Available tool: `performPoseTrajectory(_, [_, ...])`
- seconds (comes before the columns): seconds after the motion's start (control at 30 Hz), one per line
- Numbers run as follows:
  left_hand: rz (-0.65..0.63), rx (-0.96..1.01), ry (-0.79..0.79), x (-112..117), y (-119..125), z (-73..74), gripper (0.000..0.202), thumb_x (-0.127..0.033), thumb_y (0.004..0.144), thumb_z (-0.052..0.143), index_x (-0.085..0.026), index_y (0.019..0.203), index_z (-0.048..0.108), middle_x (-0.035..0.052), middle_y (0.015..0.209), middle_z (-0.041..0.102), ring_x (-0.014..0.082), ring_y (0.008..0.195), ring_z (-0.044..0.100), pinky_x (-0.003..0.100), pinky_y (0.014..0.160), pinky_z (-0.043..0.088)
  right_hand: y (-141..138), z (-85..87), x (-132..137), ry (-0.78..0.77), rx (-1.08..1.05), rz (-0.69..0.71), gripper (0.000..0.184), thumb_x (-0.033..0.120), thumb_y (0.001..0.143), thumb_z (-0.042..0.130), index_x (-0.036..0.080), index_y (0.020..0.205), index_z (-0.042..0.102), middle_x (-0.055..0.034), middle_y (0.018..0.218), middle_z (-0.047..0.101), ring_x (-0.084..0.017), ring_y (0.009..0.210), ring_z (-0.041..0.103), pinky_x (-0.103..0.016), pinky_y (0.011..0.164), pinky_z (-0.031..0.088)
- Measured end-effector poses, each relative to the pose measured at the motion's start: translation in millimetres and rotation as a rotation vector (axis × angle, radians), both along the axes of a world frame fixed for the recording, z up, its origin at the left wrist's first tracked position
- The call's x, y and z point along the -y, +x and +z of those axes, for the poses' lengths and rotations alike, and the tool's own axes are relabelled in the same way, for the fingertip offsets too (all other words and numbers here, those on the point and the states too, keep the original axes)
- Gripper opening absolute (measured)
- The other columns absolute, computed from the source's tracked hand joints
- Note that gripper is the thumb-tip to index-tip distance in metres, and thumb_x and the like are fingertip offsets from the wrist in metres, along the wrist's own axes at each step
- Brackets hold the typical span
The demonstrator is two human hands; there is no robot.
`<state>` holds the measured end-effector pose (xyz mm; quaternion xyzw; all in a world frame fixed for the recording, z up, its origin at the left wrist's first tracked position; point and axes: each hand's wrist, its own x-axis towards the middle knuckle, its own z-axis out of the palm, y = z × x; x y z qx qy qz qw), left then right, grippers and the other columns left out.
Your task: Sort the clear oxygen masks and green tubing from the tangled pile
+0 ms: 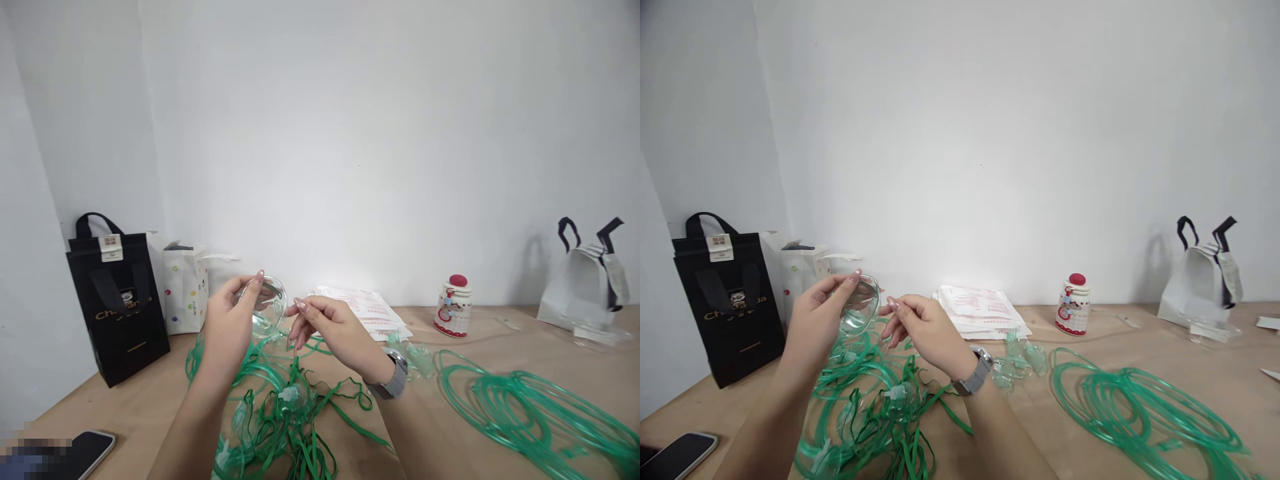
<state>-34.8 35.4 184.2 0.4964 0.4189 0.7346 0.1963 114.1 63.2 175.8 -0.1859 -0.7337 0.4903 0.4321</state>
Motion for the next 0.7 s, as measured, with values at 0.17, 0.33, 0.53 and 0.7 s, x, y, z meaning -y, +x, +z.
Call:
performPoseTrajectory(0.17, [0.024,0.051,0.053,4,2,1.9,0.024,-0.039,0.073,0.064,-0.015,0.076,0.065,0.0024,0.070,0.069,0.0190,0.071,0.065,0.031,0.069,0.053,-5,-1.6,3,0.025,0.028,-0.061,0.039,0.050,0.081,0.051,0.015,0.069,0.062,0.0002,0.056,0.060,-0.010,0.052,0.058,-0.022,0.054,0.048])
performPoseTrajectory(0.33, [-0.114,0.079,0.046,15,9,6.4,0.022,-0.037,0.074,0.064,-0.016,0.079,0.066,0.0033,0.074,0.070,0.0195,0.074,0.066,0.032,0.071,0.054,-3,0.9,8,0.031,0.034,0.014,0.039,0.050,0.079,0.054,0.016,0.062,0.059,0.0000,0.056,0.061,-0.011,0.053,0.059,-0.024,0.057,0.049])
performPoseTrajectory(0.53, [0.035,-0.005,0.091,20,11,7.2,0.022,-0.037,0.078,0.060,-0.016,0.080,0.066,0.0030,0.074,0.069,0.0190,0.074,0.065,0.030,0.069,0.053,-3,1.8,12,0.042,0.064,0.002,0.040,0.052,0.081,0.050,0.016,0.066,0.061,0.0003,0.055,0.059,-0.011,0.052,0.058,-0.025,0.056,0.048])
performPoseTrajectory(0.7, [0.098,-0.155,0.083,21,21,4.7,0.026,-0.039,0.084,0.052,-0.018,0.088,0.067,0.0042,0.091,0.070,0.0198,0.088,0.063,0.032,0.083,0.049,-6,-2.7,11,0.106,0.091,-0.128,0.041,0.052,0.082,0.048,0.017,0.063,0.057,-0.0003,0.055,0.059,-0.013,0.054,0.059,-0.026,0.056,0.047])
